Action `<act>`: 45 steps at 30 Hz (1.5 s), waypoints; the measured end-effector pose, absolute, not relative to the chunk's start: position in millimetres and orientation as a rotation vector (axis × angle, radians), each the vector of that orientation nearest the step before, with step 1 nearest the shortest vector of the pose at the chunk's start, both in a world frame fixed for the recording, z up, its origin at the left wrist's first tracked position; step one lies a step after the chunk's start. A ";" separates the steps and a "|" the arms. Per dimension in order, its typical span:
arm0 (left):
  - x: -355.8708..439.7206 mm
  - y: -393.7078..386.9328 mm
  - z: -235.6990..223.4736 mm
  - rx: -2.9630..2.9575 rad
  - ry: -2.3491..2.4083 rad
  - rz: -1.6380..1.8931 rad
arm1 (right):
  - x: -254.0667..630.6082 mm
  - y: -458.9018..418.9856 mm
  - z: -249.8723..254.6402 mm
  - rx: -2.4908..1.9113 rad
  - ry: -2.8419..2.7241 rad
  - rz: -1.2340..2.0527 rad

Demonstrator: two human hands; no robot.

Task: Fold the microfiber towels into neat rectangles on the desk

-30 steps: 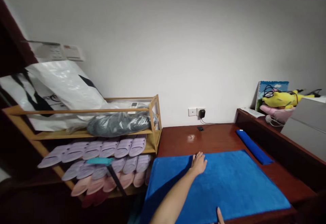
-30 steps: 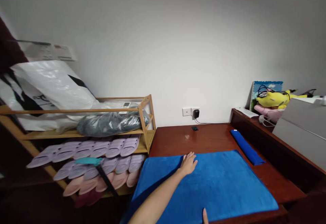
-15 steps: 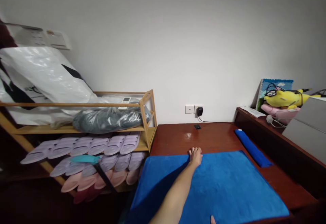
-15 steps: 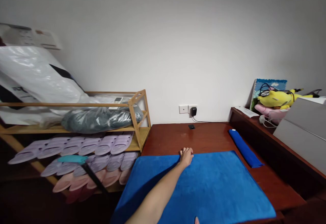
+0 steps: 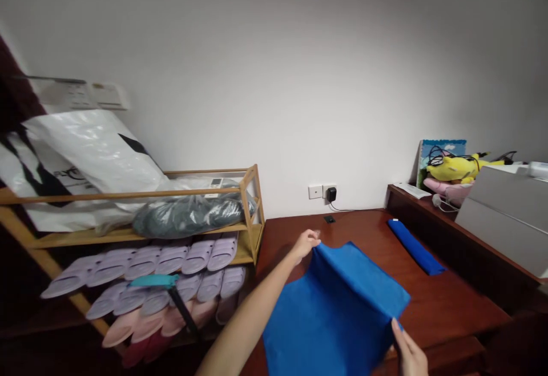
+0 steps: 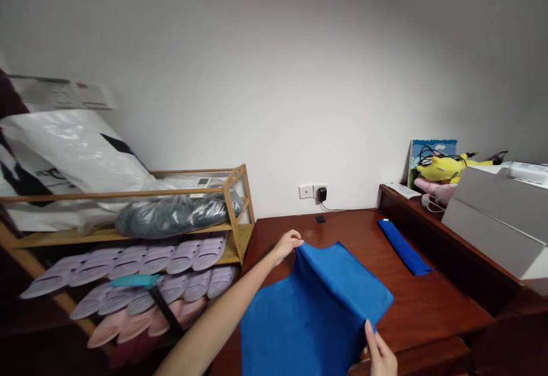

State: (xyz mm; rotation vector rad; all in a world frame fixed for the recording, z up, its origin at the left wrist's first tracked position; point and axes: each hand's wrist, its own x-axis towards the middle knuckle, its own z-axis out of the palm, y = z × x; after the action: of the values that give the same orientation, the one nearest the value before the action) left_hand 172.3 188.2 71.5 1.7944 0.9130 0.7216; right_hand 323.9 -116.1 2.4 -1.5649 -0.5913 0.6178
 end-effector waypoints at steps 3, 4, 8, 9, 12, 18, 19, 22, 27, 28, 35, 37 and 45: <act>133.5 182.8 108.7 1.672 0.870 0.852 | 339.1 -96.7 31.7 -1.517 -0.563 0.533; 120.3 179.5 120.1 1.641 0.857 0.883 | 341.7 -90.4 42.9 -1.494 -0.577 0.519; 72.4 161.2 158.4 1.542 0.814 0.974 | 342.8 -69.2 86.6 -1.394 -0.666 0.492; 62.2 156.3 166.5 1.522 0.807 0.995 | 341.4 -64.7 96.1 -1.362 -0.694 0.489; 35.6 143.2 189.3 1.483 0.799 1.072 | 334.8 -52.0 120.9 -1.290 -0.772 0.504; -4.0 121.9 228.3 1.552 0.831 1.217 | 318.7 -36.6 164.2 -1.212 -0.836 0.513; -9.1 119.1 233.6 1.579 0.839 1.229 | 316.5 -36.1 171.2 -1.201 -0.852 0.514; -22.5 113.4 247.0 1.648 0.861 1.234 | 311.7 -37.2 190.3 -1.228 -0.962 0.518; -37.4 112.2 259.0 1.713 0.878 1.140 | 308.9 -40.2 207.7 -1.280 -1.091 0.515; -38.7 112.4 259.6 1.730 0.879 1.118 | 308.9 -40.3 208.9 -1.264 -1.103 0.533; -39.9 116.9 257.9 1.933 0.920 0.998 | 315.1 -39.1 210.2 -1.302 -1.151 0.527; -41.1 119.3 259.9 1.990 0.919 0.979 | 317.3 -38.6 212.0 -1.315 -1.154 0.505; -44.8 128.6 267.2 1.998 0.848 0.910 | 320.1 -35.8 221.9 -1.324 -1.166 0.467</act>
State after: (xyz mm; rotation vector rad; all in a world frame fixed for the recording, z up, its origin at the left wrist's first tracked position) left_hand -44.8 128.6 267.2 1.9976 0.8483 0.9098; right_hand 320.1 -35.8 221.9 -1.3244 -1.1664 0.4671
